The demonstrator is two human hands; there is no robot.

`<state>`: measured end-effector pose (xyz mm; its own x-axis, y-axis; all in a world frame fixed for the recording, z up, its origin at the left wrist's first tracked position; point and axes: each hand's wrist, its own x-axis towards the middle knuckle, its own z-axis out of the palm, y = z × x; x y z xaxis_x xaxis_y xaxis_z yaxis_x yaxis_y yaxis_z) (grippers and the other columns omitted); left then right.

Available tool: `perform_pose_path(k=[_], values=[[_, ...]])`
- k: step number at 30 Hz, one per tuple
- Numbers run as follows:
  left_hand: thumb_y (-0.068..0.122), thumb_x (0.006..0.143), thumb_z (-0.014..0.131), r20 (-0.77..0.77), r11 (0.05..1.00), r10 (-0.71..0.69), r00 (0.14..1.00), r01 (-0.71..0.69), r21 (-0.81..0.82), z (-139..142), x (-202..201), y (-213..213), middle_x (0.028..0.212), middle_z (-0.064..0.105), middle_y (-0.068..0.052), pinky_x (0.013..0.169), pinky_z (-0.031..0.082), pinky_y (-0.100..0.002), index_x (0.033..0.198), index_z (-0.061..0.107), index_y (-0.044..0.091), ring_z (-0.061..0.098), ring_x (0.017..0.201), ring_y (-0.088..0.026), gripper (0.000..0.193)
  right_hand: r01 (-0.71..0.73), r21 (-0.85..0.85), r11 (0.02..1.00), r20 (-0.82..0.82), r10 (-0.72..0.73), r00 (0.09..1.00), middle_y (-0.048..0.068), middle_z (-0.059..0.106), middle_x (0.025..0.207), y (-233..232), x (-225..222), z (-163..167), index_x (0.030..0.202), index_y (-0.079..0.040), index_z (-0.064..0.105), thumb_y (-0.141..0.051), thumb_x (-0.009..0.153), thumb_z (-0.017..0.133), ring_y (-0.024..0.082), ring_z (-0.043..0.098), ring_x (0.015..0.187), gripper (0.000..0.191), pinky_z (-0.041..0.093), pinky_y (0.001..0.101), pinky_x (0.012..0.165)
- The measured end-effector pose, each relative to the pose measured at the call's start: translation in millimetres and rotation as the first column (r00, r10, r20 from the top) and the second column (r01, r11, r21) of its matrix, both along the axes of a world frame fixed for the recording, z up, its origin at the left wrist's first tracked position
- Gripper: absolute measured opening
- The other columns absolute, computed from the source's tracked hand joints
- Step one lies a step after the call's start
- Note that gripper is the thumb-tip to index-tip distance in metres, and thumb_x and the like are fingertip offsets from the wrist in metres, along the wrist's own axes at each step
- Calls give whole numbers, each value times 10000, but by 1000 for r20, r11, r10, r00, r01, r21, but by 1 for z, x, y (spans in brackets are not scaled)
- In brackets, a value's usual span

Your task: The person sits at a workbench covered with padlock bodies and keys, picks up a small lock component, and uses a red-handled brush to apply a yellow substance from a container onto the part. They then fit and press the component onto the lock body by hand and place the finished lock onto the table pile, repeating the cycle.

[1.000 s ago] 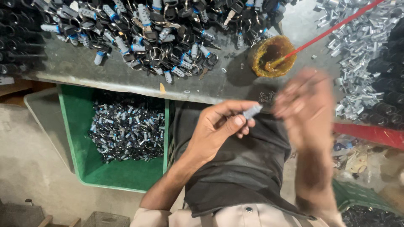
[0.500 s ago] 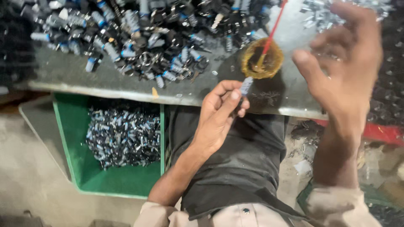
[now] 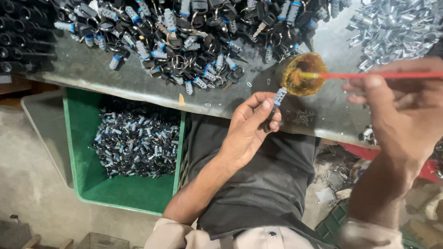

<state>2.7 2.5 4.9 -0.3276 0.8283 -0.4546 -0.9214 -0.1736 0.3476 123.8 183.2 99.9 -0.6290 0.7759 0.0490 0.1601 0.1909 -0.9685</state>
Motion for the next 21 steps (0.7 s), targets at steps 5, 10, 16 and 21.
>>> perform_pose_path(k=[5, 10, 16, 21], values=[[208, 1057, 666, 59, 1000, -8, 998, 7, 16, -2, -1, -2, 932, 624, -52, 764, 502, -284, 1224, 603, 42, 573, 811, -120, 243, 98, -116, 988, -105, -111, 988, 205, 671, 979, -19, 31, -23, 1175, 92, 548, 11, 1159, 607, 276, 754, 861, 102, 661, 356, 791], [219, 1054, 679, 83, 999, 2, 997, -5, 41, 5, 1, -3, 926, 627, -55, 758, 492, -280, 1219, 612, 51, 557, 787, -109, 244, 132, -58, 990, -114, -138, 984, 218, 689, 950, -23, 43, -34, 1157, 105, 562, -40, 1173, 640, 280, 756, 843, 166, 637, 365, 772], [232, 1051, 679, 82, 999, -9, 997, 6, 40, 2, 6, -7, 925, 636, -56, 764, 494, -290, 1207, 617, 60, 559, 775, -113, 241, 155, -84, 984, -157, -166, 974, 215, 673, 959, -34, 40, -27, 1147, 114, 545, 17, 1176, 644, 273, 752, 852, 142, 655, 361, 797], [216, 1068, 670, 72, 997, 6, 997, -12, 77, 2, 12, -9, 926, 632, -48, 770, 489, -292, 1217, 617, 67, 551, 783, -109, 217, 178, 37, 983, -57, -176, 983, 188, 695, 1006, -42, 27, -15, 1155, 95, 562, -10, 1154, 634, 258, 760, 913, 127, 664, 345, 840]])
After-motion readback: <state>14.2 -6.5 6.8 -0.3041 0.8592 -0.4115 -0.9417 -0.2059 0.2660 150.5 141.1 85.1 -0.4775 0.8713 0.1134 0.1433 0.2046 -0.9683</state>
